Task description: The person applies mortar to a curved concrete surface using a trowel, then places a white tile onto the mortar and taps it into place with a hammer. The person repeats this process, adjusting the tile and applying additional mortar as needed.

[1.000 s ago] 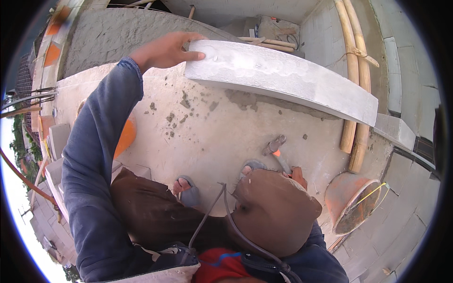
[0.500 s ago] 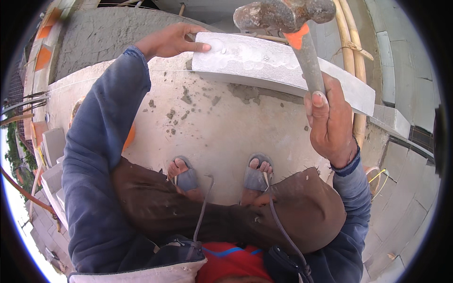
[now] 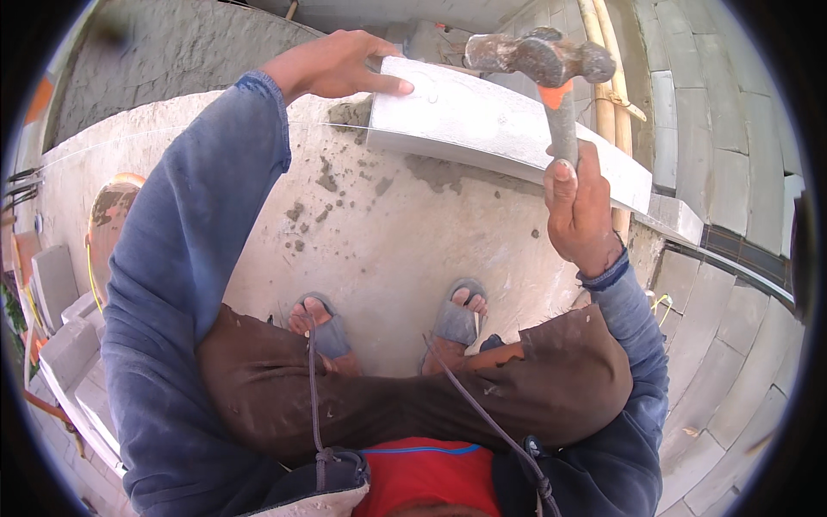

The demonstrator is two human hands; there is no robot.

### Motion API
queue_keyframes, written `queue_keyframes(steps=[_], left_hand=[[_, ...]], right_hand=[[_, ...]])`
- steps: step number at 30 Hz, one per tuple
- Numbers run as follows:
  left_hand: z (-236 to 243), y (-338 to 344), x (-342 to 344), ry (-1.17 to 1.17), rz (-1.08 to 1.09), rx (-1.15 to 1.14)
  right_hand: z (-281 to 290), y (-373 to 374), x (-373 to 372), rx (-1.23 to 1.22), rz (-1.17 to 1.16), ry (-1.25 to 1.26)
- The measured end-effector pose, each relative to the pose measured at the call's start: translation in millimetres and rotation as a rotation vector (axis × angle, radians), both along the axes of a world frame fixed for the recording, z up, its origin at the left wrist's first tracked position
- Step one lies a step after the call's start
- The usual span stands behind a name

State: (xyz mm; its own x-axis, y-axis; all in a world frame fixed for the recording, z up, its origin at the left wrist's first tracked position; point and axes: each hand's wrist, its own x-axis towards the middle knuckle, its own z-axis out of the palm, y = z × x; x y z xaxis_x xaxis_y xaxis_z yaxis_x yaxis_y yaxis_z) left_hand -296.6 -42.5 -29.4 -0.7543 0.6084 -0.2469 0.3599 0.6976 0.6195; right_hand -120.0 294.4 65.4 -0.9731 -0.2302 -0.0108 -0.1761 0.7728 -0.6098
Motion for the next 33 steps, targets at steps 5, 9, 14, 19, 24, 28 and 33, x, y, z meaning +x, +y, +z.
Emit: queue_keyframes(steps=[5, 9, 14, 19, 24, 28, 33], left_hand=[[7, 2, 1, -0.089, 0.029, -0.035], [15, 1, 4, -0.076, 0.014, -0.034], [18, 4, 4, -0.066, 0.022, -0.060], [7, 2, 7, -0.076, 0.029, 0.013], [7, 1, 12, -0.046, 0.033, -0.011], [4, 4, 7, -0.022, 0.023, -0.036], [9, 6, 0, -0.053, 0.014, -0.113]], right_hand=[[-18, -4, -10, 0.194, 0.020, -0.219], [9, -6, -4, 0.036, -0.021, -0.042], [-6, 5, -6, 0.047, -0.049, 0.003], [-39, 7, 3, 0.055, -0.039, -0.124], [-20, -1, 2, 0.056, -0.057, -0.104], [-39, 0, -9, 0.261, -0.014, -0.151], [-27, -4, -7, 0.099, -0.076, -0.206]])
